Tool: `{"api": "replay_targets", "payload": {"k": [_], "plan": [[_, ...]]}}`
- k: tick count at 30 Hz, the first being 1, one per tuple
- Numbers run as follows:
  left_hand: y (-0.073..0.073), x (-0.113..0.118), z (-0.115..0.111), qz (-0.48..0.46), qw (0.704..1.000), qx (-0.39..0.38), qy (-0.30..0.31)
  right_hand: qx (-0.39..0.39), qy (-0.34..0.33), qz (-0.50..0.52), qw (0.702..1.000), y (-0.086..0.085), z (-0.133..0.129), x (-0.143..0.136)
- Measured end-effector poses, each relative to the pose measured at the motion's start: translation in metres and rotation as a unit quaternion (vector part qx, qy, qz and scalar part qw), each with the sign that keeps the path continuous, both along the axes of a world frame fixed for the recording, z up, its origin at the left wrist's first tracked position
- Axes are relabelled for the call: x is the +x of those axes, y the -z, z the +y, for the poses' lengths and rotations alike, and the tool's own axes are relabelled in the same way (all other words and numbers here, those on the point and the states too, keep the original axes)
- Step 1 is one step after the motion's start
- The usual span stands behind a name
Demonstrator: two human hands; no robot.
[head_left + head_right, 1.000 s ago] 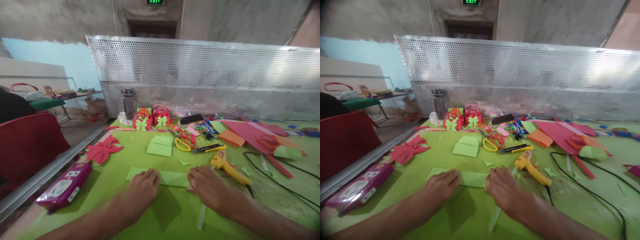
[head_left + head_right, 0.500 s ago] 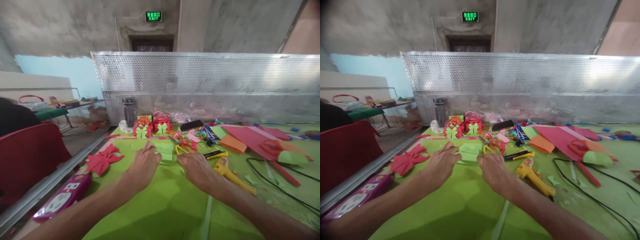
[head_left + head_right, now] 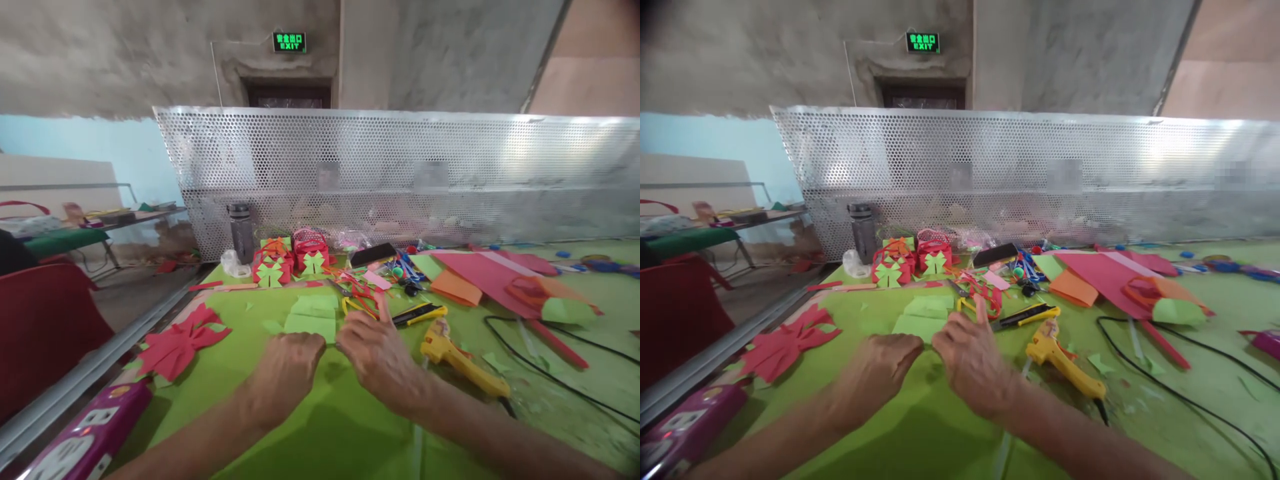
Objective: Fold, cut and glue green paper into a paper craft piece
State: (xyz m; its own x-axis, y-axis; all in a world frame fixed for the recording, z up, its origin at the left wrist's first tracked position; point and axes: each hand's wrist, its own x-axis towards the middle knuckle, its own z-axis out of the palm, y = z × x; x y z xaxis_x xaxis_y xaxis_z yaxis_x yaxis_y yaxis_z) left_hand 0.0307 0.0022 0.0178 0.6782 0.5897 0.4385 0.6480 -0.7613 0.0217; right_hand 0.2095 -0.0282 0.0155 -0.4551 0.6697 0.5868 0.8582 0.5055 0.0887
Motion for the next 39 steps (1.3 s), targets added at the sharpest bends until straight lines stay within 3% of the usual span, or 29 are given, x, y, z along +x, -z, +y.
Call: {"api": "replay_targets", "payload": {"k": [8, 14, 19, 24, 28, 32, 35, 38, 39], "plan": [[-0.005, 0.002, -0.013, 0.018, 0.998, 0.066, 0.003, 0.012, -0.052, 0.038, 0.998, 0.0, -0.009, -0.008], [-0.012, -0.005, -0.006, 0.015, 0.998, 0.06, -0.014, 0.009, -0.056, 0.034, 0.998, -0.005, -0.006, 0.001], [-0.025, -0.017, 0.011, -0.03, 0.999, 0.021, -0.016, 0.028, -0.038, 0.049, 0.998, -0.007, 0.003, 0.014], [-0.039, -0.03, 0.025, -0.104, 0.989, -0.101, -0.034, 0.033, -0.034, 0.082, 0.995, -0.009, 0.012, 0.023], [-0.047, -0.042, 0.037, -0.153, 0.975, -0.153, -0.056, 0.034, -0.033, 0.112, 0.993, -0.011, 0.019, 0.033], [-0.05, -0.05, 0.046, -0.216, 0.941, -0.255, -0.058, -0.022, -0.019, 0.241, 0.97, -0.011, 0.026, 0.043], [-0.044, -0.045, 0.045, -0.244, 0.901, -0.356, -0.036, -0.075, -0.021, 0.33, 0.941, -0.01, 0.025, 0.04], [-0.032, -0.033, 0.037, -0.28, 0.85, -0.446, -0.002, -0.143, -0.074, 0.418, 0.894, -0.01, 0.016, 0.03], [-0.027, -0.029, 0.034, -0.306, 0.814, -0.493, 0.011, -0.165, -0.093, 0.441, 0.877, -0.011, 0.013, 0.026]]}}
